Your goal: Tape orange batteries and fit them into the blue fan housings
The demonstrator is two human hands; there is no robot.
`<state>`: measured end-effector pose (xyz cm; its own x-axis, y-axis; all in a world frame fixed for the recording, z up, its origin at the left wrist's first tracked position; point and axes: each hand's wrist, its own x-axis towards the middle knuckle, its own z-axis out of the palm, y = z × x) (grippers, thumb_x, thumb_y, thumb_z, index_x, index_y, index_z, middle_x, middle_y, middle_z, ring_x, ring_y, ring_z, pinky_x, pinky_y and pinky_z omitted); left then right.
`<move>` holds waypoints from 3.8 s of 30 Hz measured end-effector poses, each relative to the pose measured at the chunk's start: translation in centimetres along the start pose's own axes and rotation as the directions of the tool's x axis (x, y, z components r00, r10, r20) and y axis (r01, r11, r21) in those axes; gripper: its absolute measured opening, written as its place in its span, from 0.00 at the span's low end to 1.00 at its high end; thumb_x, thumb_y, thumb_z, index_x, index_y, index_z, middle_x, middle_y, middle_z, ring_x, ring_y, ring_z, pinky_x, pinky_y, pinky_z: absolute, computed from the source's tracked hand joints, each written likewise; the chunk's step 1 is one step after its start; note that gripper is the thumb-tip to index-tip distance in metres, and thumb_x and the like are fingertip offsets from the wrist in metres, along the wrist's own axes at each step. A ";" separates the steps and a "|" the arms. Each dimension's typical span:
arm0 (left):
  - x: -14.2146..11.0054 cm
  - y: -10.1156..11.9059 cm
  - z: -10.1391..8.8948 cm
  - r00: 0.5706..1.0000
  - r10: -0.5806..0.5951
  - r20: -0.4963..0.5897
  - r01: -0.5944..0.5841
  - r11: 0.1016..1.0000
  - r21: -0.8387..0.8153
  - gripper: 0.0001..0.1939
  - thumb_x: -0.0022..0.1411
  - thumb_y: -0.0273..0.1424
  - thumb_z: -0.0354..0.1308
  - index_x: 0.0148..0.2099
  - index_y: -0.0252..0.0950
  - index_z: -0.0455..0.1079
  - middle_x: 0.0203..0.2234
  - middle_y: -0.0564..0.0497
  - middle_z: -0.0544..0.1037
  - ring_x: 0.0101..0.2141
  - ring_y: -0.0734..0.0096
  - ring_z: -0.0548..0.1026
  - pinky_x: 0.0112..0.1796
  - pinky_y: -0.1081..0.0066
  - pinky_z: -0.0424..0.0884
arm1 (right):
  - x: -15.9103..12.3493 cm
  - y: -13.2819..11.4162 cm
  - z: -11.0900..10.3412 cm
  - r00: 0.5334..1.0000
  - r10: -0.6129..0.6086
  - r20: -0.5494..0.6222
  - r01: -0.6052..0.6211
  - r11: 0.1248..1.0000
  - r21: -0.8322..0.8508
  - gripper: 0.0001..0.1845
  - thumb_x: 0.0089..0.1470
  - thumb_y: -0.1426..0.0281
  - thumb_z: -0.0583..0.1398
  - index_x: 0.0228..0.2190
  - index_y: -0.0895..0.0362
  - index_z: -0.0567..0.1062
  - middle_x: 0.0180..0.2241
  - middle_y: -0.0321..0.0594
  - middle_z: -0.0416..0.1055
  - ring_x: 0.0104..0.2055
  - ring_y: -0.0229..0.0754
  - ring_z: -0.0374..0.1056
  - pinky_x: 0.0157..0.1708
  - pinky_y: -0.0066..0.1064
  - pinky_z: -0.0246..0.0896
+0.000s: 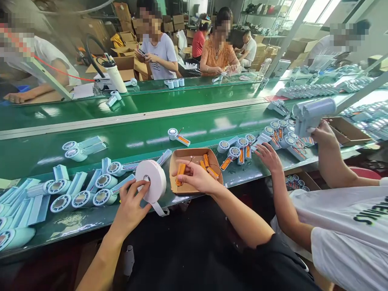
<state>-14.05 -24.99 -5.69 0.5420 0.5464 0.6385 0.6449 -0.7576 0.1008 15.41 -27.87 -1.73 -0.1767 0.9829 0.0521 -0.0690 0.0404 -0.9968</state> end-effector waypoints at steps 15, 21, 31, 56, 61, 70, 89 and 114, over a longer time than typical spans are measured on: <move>1.3 1.7 -1.5 0.994 0.087 0.061 -0.096 0.981 0.170 0.30 0.62 0.19 0.58 0.64 0.43 0.76 0.50 0.47 0.83 0.45 0.53 0.67 0.49 0.57 0.69 | -1.5 -1.4 1.0 0.994 0.097 0.040 -0.081 0.952 -0.296 0.27 0.54 0.69 0.70 0.56 0.49 0.81 0.39 0.35 0.85 0.44 0.50 0.83 0.46 0.37 0.79; 2.2 1.6 -2.3 0.991 0.107 0.087 -0.118 0.983 0.143 0.31 0.66 0.21 0.58 0.66 0.53 0.74 0.52 0.50 0.83 0.48 0.53 0.68 0.54 0.51 0.65 | -1.0 -1.5 0.8 0.991 0.130 0.028 -0.121 0.969 -0.215 0.25 0.52 0.69 0.69 0.54 0.50 0.82 0.39 0.35 0.85 0.46 0.50 0.83 0.47 0.38 0.79; 3.7 2.9 -0.4 0.999 0.021 0.048 -0.028 0.988 0.152 0.25 0.67 0.29 0.63 0.65 0.43 0.74 0.50 0.45 0.83 0.58 0.42 0.68 0.63 0.41 0.51 | 0.9 1.5 2.8 0.875 -0.062 -0.480 0.157 0.975 0.159 0.37 0.43 0.56 0.78 0.52 0.55 0.76 0.42 0.44 0.84 0.44 0.50 0.82 0.49 0.44 0.80; 7.0 7.5 3.7 0.996 0.069 -0.054 -0.071 0.997 -0.029 0.27 0.59 0.40 0.72 0.58 0.35 0.78 0.45 0.43 0.83 0.52 0.48 0.72 0.57 0.50 0.61 | 0.7 0.3 0.4 0.508 -0.224 -0.831 0.563 0.817 0.124 0.45 0.46 0.61 0.78 0.63 0.49 0.69 0.47 0.42 0.83 0.46 0.47 0.81 0.52 0.46 0.79; 6.6 7.9 3.3 0.997 0.077 -0.029 -0.078 0.996 -0.034 0.27 0.60 0.41 0.72 0.59 0.36 0.77 0.48 0.42 0.83 0.52 0.48 0.73 0.58 0.50 0.61 | 0.5 0.4 1.2 0.475 -0.224 -0.851 0.597 0.792 0.125 0.41 0.46 0.62 0.78 0.58 0.50 0.71 0.44 0.41 0.84 0.44 0.47 0.82 0.48 0.43 0.80; 6.2 7.3 3.2 0.989 0.147 -0.012 -0.147 0.988 -0.037 0.25 0.64 0.41 0.69 0.60 0.35 0.77 0.45 0.43 0.83 0.52 0.49 0.72 0.59 0.50 0.60 | 0.2 0.8 1.3 0.555 -0.240 -0.796 0.536 0.835 0.122 0.37 0.48 0.59 0.77 0.56 0.50 0.72 0.45 0.42 0.85 0.43 0.46 0.82 0.46 0.40 0.80; 12.7 -1.3 5.2 0.891 -0.112 0.440 0.167 0.982 -0.088 0.20 0.75 0.43 0.52 0.59 0.44 0.79 0.57 0.44 0.81 0.61 0.48 0.72 0.63 0.48 0.68 | 1.9 -4.0 -3.2 0.661 -0.389 -0.641 0.502 0.865 -0.007 0.36 0.53 0.54 0.75 0.56 0.45 0.65 0.45 0.38 0.83 0.48 0.45 0.82 0.47 0.37 0.82; 24.4 -11.3 15.7 0.758 0.195 0.623 0.040 0.939 -0.342 0.08 0.66 0.31 0.59 0.40 0.40 0.81 0.47 0.48 0.83 0.56 0.62 0.75 0.63 0.66 0.65 | 16.9 -0.6 -8.1 0.960 -0.208 -0.188 0.065 0.818 -0.571 0.19 0.54 0.64 0.68 0.46 0.51 0.72 0.30 0.32 0.83 0.35 0.45 0.81 0.45 0.39 0.76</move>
<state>0.37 2.55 -3.22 0.8719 0.4888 0.0284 0.4425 -0.8116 0.3813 20.43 -9.85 -0.71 0.0294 0.9690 0.2454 0.4932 0.1995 -0.8468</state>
